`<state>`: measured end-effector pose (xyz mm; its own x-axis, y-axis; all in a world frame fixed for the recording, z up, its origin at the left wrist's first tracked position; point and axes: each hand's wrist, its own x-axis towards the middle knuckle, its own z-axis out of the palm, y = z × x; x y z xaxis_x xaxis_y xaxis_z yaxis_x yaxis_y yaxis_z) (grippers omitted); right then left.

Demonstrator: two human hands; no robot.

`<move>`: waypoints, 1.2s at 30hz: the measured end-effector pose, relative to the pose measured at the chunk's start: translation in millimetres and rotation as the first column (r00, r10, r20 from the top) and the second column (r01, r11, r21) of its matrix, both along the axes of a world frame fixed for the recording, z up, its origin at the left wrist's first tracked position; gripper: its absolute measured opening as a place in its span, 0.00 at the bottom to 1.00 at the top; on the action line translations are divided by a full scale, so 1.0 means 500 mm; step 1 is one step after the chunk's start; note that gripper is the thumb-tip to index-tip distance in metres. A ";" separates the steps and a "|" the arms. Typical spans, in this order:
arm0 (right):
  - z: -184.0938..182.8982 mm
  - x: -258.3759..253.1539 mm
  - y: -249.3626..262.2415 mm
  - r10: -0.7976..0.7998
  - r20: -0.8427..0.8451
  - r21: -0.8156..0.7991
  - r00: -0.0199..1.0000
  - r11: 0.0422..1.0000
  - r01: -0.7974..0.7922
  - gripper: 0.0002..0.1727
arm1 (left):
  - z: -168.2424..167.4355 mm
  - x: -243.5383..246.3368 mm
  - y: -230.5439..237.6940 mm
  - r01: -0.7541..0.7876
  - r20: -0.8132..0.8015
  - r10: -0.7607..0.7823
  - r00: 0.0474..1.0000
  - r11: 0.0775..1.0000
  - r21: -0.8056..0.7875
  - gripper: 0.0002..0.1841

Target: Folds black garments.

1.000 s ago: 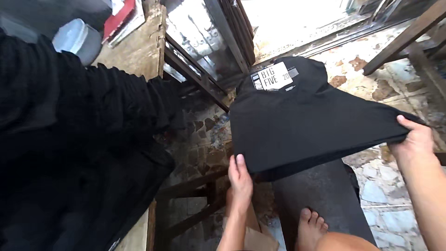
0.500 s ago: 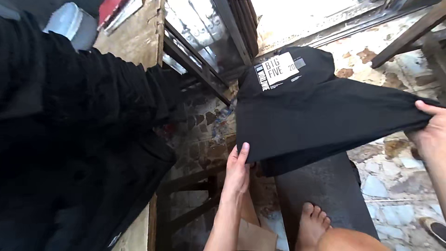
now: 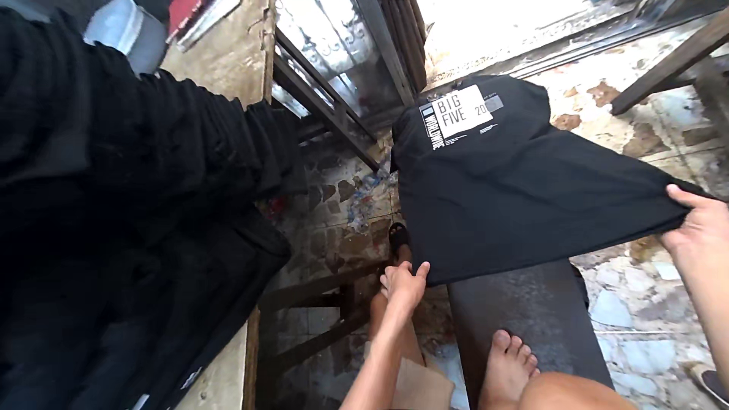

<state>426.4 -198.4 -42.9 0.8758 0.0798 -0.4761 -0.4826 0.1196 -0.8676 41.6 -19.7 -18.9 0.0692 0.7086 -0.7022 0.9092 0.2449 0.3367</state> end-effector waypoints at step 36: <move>0.017 0.002 -0.010 0.009 0.079 -0.017 0.997 1.000 -0.008 0.18 | -0.064 0.001 -0.035 -0.474 0.377 0.663 0.647 0.737 -0.482 0.21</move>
